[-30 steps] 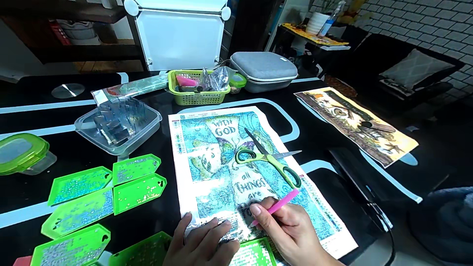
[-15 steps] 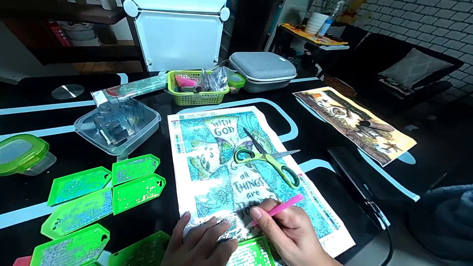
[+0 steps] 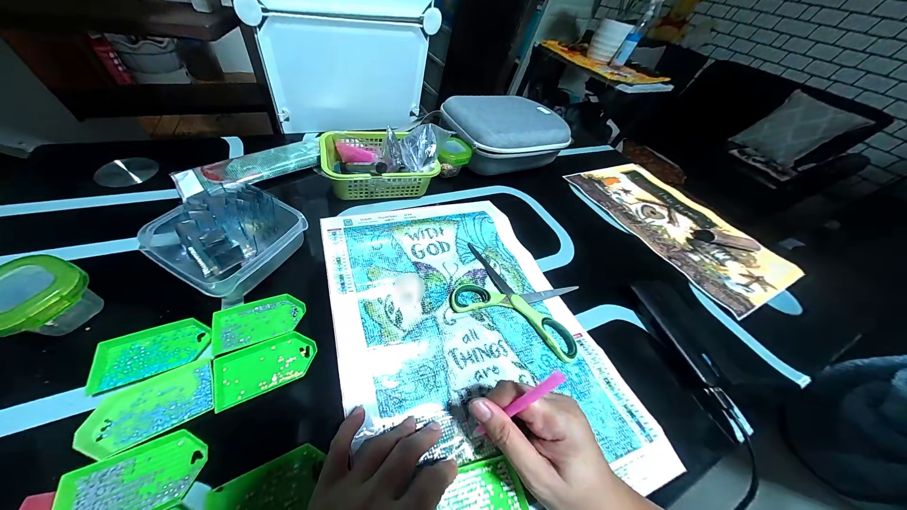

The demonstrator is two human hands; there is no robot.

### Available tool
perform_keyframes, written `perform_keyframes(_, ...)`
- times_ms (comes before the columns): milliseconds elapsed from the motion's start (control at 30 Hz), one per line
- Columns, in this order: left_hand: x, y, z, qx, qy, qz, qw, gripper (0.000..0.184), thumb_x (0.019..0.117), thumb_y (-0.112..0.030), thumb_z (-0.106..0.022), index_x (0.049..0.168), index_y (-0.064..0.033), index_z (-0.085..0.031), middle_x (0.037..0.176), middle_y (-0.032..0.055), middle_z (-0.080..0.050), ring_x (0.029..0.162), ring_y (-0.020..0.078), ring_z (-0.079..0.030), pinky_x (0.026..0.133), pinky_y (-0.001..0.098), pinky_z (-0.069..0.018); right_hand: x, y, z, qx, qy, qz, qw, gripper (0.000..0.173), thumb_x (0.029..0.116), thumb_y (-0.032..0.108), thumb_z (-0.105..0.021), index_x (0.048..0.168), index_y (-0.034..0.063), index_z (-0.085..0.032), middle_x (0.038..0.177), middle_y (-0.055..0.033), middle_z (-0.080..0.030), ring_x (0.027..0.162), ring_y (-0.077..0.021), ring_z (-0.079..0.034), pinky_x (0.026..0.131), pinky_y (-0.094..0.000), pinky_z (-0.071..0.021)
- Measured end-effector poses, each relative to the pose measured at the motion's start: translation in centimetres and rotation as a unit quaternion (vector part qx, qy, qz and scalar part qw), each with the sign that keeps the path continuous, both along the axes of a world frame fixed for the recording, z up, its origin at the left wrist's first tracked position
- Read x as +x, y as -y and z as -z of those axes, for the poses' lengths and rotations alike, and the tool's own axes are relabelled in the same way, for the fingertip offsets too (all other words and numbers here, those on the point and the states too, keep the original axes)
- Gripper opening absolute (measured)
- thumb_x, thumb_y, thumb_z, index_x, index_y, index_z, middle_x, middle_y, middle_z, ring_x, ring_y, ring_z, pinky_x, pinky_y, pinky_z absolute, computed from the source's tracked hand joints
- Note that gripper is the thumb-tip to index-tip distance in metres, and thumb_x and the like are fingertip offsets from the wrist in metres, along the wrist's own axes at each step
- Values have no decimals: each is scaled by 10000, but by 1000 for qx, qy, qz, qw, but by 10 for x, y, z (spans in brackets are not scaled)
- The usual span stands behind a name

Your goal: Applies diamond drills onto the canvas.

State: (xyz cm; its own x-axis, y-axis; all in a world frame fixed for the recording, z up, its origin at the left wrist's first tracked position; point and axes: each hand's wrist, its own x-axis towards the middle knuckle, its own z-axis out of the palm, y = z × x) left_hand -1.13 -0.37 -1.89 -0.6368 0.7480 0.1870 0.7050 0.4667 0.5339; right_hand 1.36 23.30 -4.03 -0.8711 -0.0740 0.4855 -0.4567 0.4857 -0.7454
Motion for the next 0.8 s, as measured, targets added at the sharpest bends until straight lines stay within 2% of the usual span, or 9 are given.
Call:
perform_keyframes(533,0,0,-2,-7,-2,-1,1000,422,880,-496,-743,1182,-201,-757,1344,47,-695,1283,264,-622,1166,628,-243,-2,1,-4,77,-40,-13,996,313,1089,226,-522,861,27,-600,706,-72,-576,628,-89,-560,594,-178,-470)
perform_keyframes(800,0,0,-1,0,-3,-2,1000,427,876,-492,-748,1191,-203,-757,1336,47,-699,1285,275,-621,1163,638,-244,-2,0,-4,71,-48,-36,996,303,1089,222,-517,869,30,-599,726,-75,-575,655,-96,-568,617,-181,-478)
